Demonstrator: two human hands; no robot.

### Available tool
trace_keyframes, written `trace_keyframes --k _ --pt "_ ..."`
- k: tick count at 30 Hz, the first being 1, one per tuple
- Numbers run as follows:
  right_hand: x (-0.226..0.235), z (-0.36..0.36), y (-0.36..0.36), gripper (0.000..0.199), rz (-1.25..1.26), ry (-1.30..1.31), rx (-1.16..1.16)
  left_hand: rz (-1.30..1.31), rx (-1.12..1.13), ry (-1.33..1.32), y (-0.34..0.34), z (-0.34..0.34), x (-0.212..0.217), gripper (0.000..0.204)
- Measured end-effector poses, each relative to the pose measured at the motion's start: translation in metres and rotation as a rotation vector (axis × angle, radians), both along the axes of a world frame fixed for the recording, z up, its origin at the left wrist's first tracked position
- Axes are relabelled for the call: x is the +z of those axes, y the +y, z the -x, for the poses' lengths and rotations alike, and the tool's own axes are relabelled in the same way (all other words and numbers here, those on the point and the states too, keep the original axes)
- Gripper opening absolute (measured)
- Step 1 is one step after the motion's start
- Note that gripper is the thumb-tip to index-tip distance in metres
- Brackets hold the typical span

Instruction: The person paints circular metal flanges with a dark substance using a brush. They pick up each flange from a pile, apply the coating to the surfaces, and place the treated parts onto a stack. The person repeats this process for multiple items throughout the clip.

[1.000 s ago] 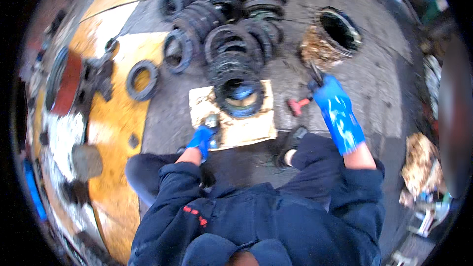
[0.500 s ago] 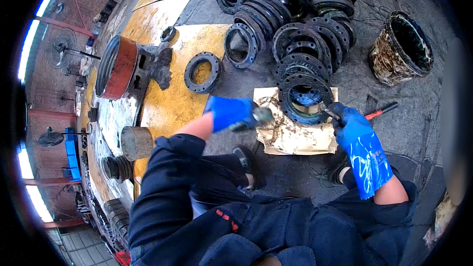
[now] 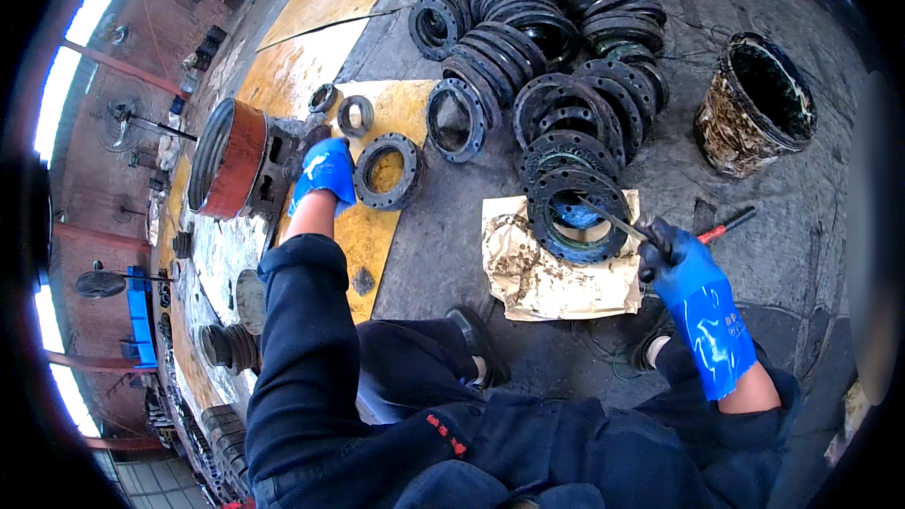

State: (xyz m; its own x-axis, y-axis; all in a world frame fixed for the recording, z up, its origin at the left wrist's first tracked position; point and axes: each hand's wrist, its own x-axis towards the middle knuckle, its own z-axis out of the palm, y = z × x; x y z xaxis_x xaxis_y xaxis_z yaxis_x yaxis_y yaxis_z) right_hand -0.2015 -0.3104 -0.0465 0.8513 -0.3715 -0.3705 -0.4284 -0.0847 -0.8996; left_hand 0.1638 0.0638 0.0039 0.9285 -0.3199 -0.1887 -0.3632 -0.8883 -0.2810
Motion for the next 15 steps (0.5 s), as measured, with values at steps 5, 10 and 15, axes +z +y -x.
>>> trace_keyframes --k 5,10,15 --pt "0.018 -0.006 0.001 0.028 -0.212 -0.130 0.031 0.080 0.204 0.084 0.029 0.068 -0.010 0.027" --pt "0.027 0.002 -0.026 0.039 -0.629 -0.521 -0.200 0.143 -0.068 0.020 0.004 0.089 -0.058 0.023" --pt "0.054 0.002 -0.036 0.047 -0.871 -0.543 -0.455 0.516 -0.386 0.084 0.019 0.082 -0.141 0.031"
